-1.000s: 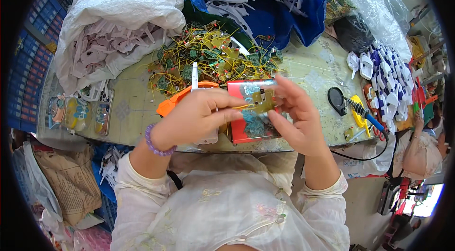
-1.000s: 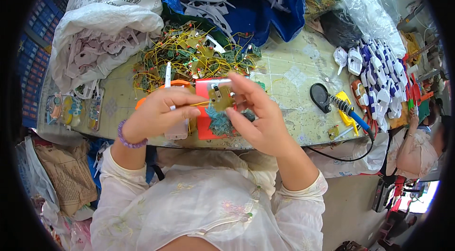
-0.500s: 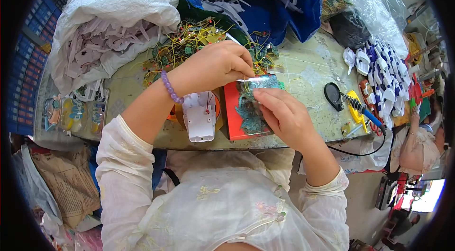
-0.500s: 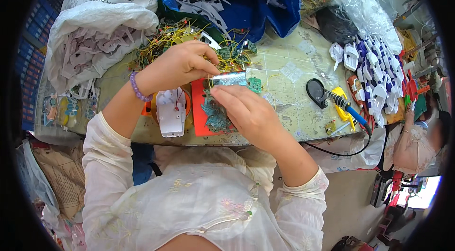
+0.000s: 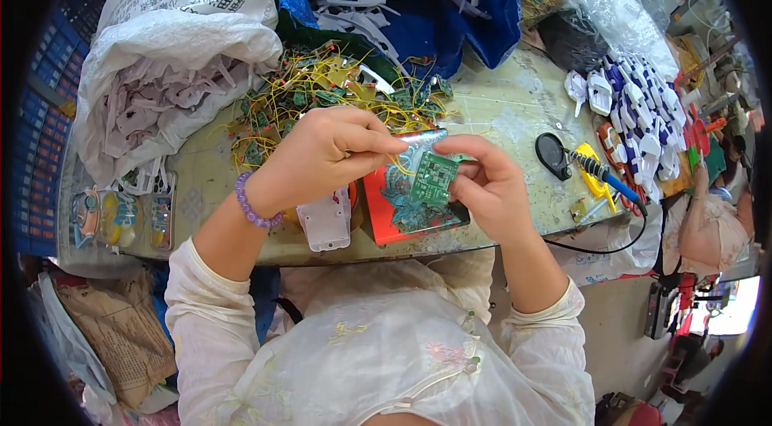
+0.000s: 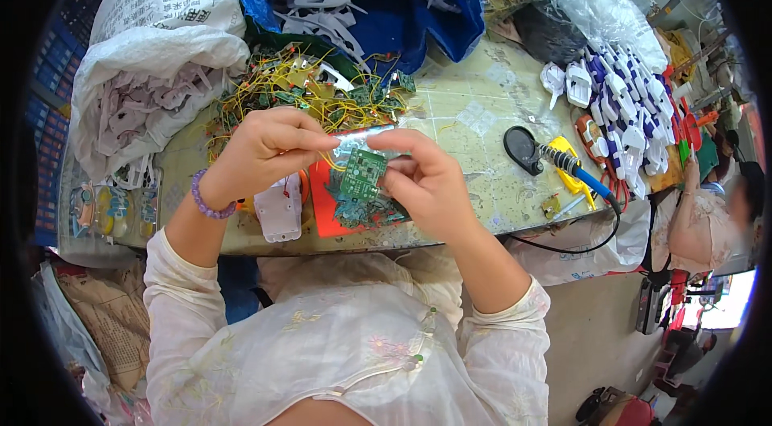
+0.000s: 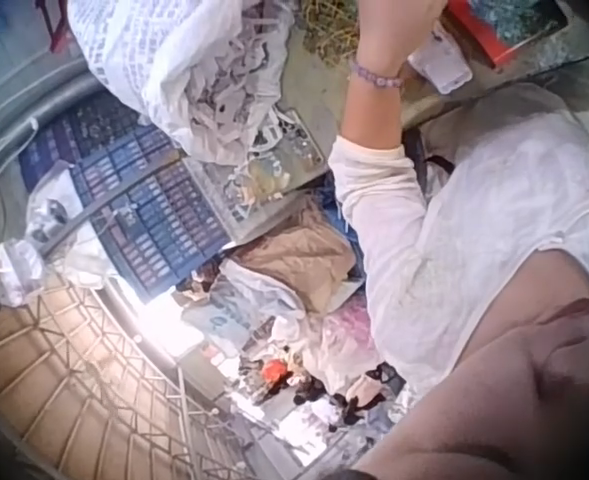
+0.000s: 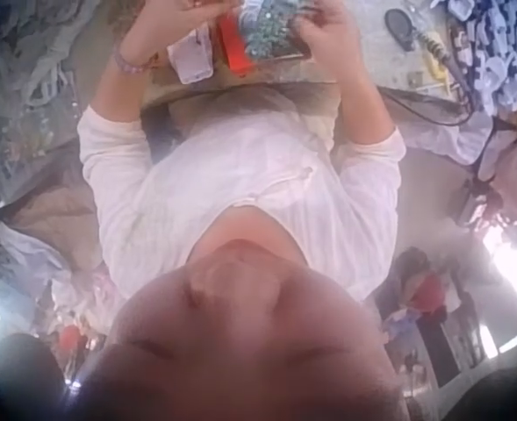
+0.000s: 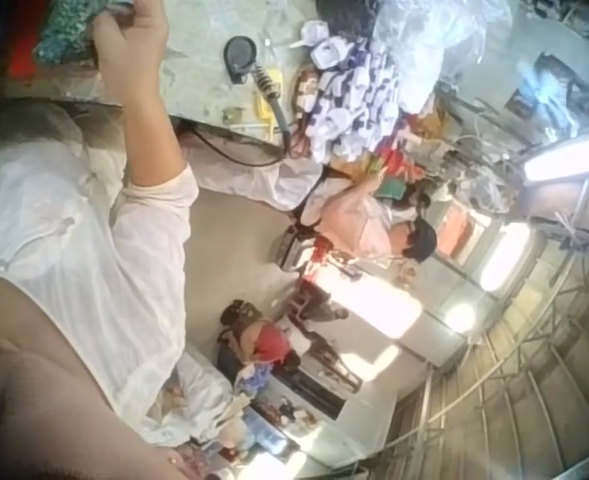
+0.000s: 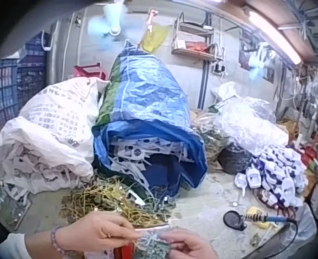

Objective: Soldering small electronic components and wires onto circuit boards for a toy.

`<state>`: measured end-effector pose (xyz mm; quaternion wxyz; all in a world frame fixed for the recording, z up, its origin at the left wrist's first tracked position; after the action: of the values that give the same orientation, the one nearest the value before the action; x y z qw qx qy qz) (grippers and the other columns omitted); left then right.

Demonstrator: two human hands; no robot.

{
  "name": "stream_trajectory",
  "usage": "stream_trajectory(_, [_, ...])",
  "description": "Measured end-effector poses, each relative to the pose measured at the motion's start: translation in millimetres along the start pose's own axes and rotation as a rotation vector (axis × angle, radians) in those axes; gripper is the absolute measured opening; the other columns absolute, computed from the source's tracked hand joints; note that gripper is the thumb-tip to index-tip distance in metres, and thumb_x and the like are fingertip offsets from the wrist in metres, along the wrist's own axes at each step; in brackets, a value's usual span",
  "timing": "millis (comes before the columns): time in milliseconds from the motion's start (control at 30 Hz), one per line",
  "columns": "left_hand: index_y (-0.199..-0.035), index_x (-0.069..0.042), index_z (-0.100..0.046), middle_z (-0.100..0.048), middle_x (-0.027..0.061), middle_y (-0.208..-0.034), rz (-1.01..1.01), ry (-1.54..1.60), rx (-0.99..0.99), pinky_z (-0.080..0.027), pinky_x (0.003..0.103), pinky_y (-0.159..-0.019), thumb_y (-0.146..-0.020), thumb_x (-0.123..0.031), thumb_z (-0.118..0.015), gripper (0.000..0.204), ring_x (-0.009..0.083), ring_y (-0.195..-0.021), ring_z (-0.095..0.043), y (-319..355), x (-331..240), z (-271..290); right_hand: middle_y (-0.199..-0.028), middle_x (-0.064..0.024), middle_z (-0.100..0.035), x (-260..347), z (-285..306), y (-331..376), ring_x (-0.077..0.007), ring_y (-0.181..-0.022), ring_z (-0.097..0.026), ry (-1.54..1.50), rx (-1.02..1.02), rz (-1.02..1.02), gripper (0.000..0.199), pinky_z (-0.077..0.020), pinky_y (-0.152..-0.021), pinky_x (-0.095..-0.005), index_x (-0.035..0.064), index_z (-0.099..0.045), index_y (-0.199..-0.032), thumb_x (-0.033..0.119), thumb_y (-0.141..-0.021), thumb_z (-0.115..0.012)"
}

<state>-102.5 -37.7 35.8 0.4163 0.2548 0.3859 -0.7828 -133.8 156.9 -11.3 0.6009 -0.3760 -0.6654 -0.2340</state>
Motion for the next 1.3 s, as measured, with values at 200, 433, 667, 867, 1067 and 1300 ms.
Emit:
stream_trajectory(200, [-0.099,-0.007,-0.073,-0.068,0.0054,-0.085,0.024,0.026,0.069,-0.047,0.026,-0.062,-0.076,0.001,-0.069,0.024,0.0155,-0.073,-0.063,5.1,-9.0,0.2,-0.107,-0.0102,-0.062,-6.5,2.1,2.2,-0.0147,-0.080,-0.065,-0.512,-0.039,-0.297,0.042,-0.0571,-0.064,-0.0245,0.0040,-0.039,-0.126,-0.003,-0.088,-0.055])
stream_trajectory(433, [-0.097,-0.007,-0.073,-0.067,0.0060,-0.084,-0.102,-0.056,0.046,-0.047,0.028,-0.061,-0.078,-0.002,-0.071,0.020,0.0177,-0.072,-0.062,3.7,-27.9,6.8,-0.107,-0.0110,-0.058,-1.9,-6.7,9.3,-0.0182,-0.094,-0.062,-0.798,-0.169,-0.270,0.025,-0.0544,-0.082,-0.0337,0.0009,-0.047,-0.115,0.005,-0.091,-0.054])
stream_trajectory(667, [-0.097,-0.008,-0.072,-0.066,0.0059,-0.083,-0.127,-0.209,0.029,-0.048,0.031,-0.064,-0.076,-0.003,-0.071,0.022,0.0209,-0.073,-0.062,1.9,-18.2,5.9,-0.112,-0.0103,-0.060,14.6,-2.2,1.3,-0.0140,-0.098,-0.060,-0.430,-0.164,-0.040,0.034,-0.0501,-0.085,-0.0267,-0.0029,-0.054,-0.114,-0.008,-0.082,-0.063])
stream_trajectory(867, [-0.093,-0.012,-0.072,-0.065,0.0020,-0.091,-0.290,-0.347,0.061,-0.049,0.034,-0.074,-0.070,-0.003,-0.070,0.024,0.0224,-0.086,-0.060,-15.1,-0.6,-13.4,-0.106,-0.0066,-0.064,36.3,-19.9,-18.1,-0.0118,-0.094,-0.061,0.109,0.189,0.008,0.028,-0.0496,-0.084,-0.0259,-0.0030,-0.059,-0.109,-0.006,-0.082,-0.060])
stream_trajectory(1067, [-0.094,-0.007,-0.068,-0.063,0.0060,-0.097,-0.219,-0.467,-0.049,-0.048,0.038,-0.081,-0.073,-0.006,-0.068,0.021,0.0269,-0.094,-0.059,-19.0,16.3,-6.3,-0.100,-0.0065,-0.066,28.9,-27.1,-33.8,-0.0136,-0.090,-0.062,0.556,0.328,-0.027,0.019,-0.0501,-0.081,-0.0275,-0.0011,-0.064,-0.101,-0.005,-0.083,-0.059])
stream_trajectory(1300, [-0.071,-0.004,-0.062,-0.060,0.0094,-0.072,0.345,-0.691,-0.319,-0.045,0.037,-0.061,-0.081,-0.020,-0.067,0.020,0.0264,-0.071,-0.057,39.2,-12.3,21.2,-0.100,-0.0081,-0.066,14.0,-17.9,-37.2,-0.0206,-0.094,-0.062,0.754,0.310,0.247,0.017,-0.0478,-0.082,-0.0325,0.0019,-0.066,-0.098,-0.002,-0.083,-0.062])
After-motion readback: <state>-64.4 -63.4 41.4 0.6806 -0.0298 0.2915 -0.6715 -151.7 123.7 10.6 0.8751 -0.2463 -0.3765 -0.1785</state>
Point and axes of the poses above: each hand's wrist, its own y-axis away from the middle knuckle, its own z-axis out of the back of the hand, x = y × z, the point moved 5 cm from there along -y, towards the middle knuckle
